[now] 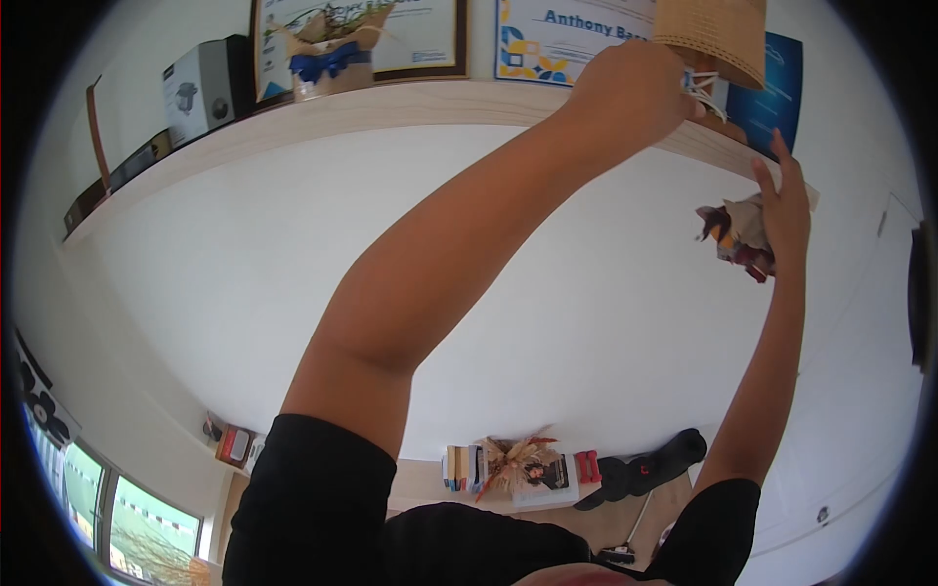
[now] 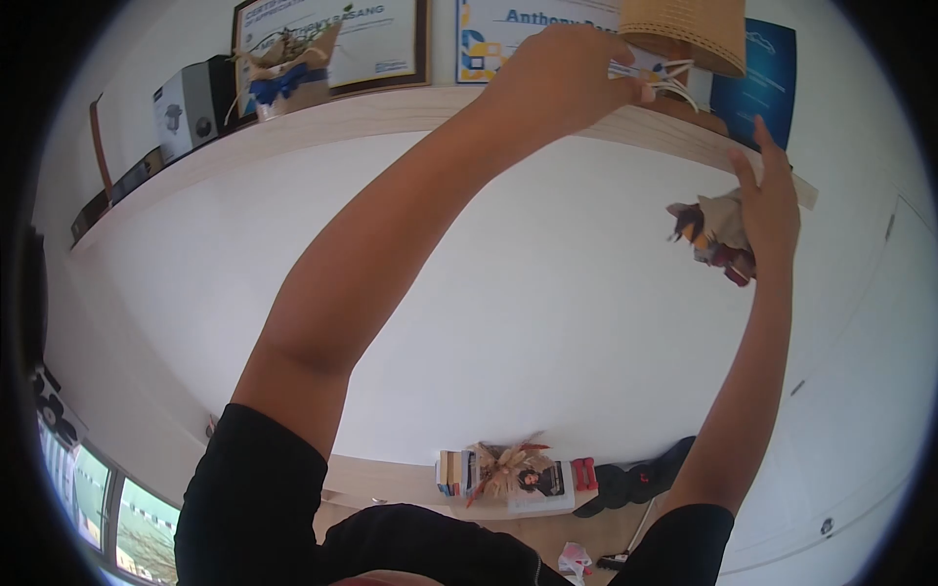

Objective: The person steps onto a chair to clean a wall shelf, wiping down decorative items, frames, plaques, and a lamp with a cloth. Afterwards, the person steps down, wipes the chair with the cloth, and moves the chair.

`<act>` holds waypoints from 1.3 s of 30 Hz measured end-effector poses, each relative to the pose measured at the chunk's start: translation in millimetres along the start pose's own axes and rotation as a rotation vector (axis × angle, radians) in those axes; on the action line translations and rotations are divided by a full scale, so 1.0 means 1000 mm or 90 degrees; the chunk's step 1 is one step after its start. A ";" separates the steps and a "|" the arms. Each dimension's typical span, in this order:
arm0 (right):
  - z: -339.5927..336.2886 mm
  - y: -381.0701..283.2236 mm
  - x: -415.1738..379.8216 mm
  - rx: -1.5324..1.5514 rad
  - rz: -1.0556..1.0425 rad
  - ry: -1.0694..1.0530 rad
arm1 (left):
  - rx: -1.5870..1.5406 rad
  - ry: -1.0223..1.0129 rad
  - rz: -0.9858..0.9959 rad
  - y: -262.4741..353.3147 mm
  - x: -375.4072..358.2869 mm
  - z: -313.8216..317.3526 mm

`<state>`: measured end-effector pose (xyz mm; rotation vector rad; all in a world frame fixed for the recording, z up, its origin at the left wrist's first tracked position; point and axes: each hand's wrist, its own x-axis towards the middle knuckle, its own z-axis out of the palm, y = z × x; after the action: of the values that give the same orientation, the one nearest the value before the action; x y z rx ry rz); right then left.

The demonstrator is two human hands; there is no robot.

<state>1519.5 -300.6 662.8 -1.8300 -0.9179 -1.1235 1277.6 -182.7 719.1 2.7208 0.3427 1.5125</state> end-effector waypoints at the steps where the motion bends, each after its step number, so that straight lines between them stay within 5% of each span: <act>1: -0.004 -0.008 -0.002 -0.004 0.024 -0.005 | 0.015 0.086 0.056 -0.012 -0.021 -0.013; 4: -0.007 -0.019 -0.006 0.007 0.009 -0.013 | -0.012 0.261 0.109 -0.061 -0.069 -0.089; 8: -0.015 -0.041 -0.014 0.097 0.039 -0.080 | 0.143 0.502 -0.090 -0.183 -0.083 -0.198; 10: -0.015 -0.043 -0.015 0.133 -0.015 -0.068 | 0.215 0.338 -0.243 -0.242 -0.080 -0.221; 16: -0.023 -0.090 -0.045 0.285 0.060 -0.137 | 0.057 0.084 -0.301 -0.239 -0.073 -0.219; 26: -0.031 -0.106 -0.054 0.306 0.138 -0.221 | 0.001 0.113 -0.347 -0.196 -0.020 -0.199; 27: -0.033 -0.107 -0.055 0.301 0.142 -0.221 | -0.109 0.012 -0.397 -0.170 -0.012 -0.205; 32: -0.050 -0.115 -0.031 0.299 0.170 -0.278 | -0.183 0.046 -0.257 -0.200 0.075 -0.152; 34: -0.054 -0.118 -0.029 0.291 0.185 -0.288 | -0.180 -0.099 -0.365 -0.205 0.099 -0.142; 39: -0.077 -0.108 -0.018 0.262 0.245 -0.308 | -0.260 -0.224 -0.298 -0.236 0.165 -0.109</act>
<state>1392.3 -326.1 695.5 -1.8444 -0.9231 -0.2312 1226.1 68.7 888.5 2.3038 0.5398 0.8557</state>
